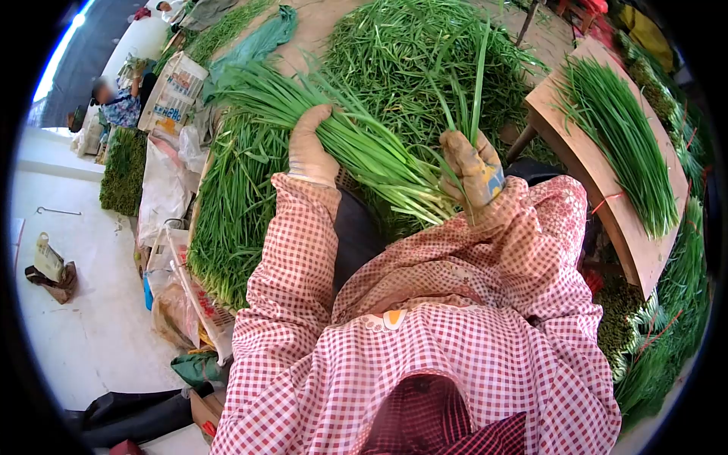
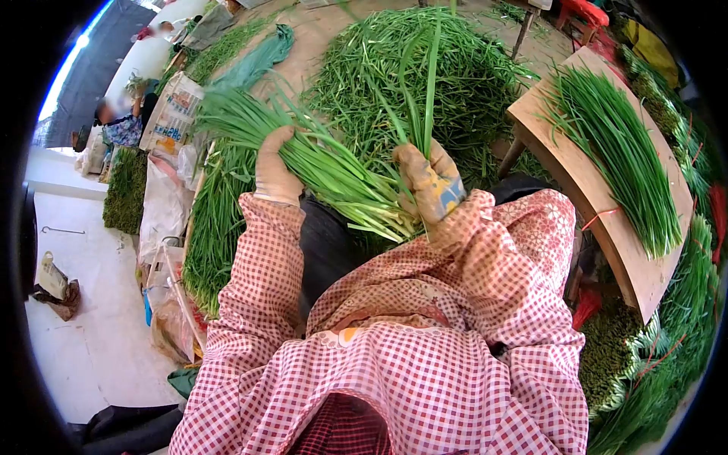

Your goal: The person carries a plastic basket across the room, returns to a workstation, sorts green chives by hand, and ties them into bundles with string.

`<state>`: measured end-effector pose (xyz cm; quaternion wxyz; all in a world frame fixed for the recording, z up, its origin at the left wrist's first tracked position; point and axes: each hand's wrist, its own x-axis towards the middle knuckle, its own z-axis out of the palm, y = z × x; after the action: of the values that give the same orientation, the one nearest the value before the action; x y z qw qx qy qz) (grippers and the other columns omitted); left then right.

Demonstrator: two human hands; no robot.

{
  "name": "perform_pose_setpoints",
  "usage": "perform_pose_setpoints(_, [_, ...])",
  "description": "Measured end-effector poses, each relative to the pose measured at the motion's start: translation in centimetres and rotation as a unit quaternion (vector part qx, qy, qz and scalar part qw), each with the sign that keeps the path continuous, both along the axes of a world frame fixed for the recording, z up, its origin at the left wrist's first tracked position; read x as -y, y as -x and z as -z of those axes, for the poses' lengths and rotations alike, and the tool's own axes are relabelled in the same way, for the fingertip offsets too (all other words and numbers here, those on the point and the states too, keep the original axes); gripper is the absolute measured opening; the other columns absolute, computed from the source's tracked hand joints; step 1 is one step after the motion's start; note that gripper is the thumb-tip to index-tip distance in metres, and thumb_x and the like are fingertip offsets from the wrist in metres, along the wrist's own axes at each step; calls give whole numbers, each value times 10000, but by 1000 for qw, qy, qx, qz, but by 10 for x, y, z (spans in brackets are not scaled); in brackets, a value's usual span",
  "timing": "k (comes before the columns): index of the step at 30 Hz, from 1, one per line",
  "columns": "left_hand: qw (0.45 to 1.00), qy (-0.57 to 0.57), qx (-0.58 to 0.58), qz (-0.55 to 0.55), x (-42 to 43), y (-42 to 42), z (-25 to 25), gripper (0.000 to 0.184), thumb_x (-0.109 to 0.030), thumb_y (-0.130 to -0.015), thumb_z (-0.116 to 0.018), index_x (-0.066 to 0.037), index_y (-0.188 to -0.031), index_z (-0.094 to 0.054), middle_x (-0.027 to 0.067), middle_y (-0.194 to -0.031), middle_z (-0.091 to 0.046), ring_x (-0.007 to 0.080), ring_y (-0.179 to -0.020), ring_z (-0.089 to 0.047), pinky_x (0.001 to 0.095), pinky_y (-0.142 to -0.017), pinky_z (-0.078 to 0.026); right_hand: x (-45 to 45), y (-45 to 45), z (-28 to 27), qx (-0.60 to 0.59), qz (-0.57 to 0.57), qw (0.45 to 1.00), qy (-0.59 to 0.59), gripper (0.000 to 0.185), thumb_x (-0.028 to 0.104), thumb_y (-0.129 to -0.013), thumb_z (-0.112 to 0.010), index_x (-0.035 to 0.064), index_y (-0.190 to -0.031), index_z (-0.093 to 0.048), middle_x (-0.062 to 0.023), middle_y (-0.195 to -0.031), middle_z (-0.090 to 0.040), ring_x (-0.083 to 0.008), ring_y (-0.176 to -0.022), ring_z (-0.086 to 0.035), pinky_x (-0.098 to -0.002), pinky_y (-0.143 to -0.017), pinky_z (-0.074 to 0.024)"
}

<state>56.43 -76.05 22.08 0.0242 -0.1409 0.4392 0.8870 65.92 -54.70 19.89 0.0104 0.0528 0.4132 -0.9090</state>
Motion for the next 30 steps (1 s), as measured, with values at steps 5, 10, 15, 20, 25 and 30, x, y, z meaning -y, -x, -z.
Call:
perform_pose_setpoints(5, [999,16,-15,-42,23,9,-20,205,-48,-792,-588,5,-990,-574,116,-912,-606,275,-776,-613,426,-720,-552,-60,-21,57,-41,-80,995,-32,318,209,-922,-605,77,-1208,-562,25,-853,-615,-1,-614,-497,-170,-477,-419])
perform_pose_setpoints(10, [996,21,-48,-71,20,29,-14,300,15,-760,-610,-12,-1050,-540,114,-946,-593,281,-791,-610,434,-693,-558,-47,-18,17,-49,-126,941,-312,622,236,-761,-774,66,-1284,-485,-123,-1084,-627,-223,-929,-626,-319,-780,-540])
perform_pose_setpoints(15, [996,47,-38,-66,-4,34,-10,390,-12,-739,-661,-6,-1107,-534,112,-996,-599,268,-842,-618,416,-687,-559,-6,21,-36,-178,-185,703,-663,526,285,-773,-747,17,-1170,-530,-169,-1035,-599,-329,-911,-598,-405,-804,-478])
perform_pose_setpoints(20, [992,99,-48,-54,-10,28,-7,470,-35,-720,-685,7,-1156,-517,127,-1036,-603,276,-857,-618,414,-670,-564,-3,29,-12,-206,-198,718,-635,397,297,-848,-652,24,-1122,-564,-170,-930,-605,-343,-888,-595,-413,-754,-469])
perform_pose_setpoints(25, [985,134,-35,-107,-31,22,-16,688,-5,-684,-710,-1,-1306,-416,153,-1106,-590,300,-914,-595,414,-689,-562,-8,40,-11,-186,-301,674,-649,329,272,-879,-605,31,-1100,-573,-166,-901,-617,-331,-849,-601,-409,-694,-464])
perform_pose_setpoints(30, [950,264,-42,-158,-25,24,-25,709,3,-698,-692,15,-1328,-369,170,-1113,-595,311,-1016,-579,431,-823,-531,-5,32,-1,-172,-272,684,-655,214,215,-896,-554,28,-1001,-569,-149,-744,-582,-318,-711,-589,-397,-640,-458])
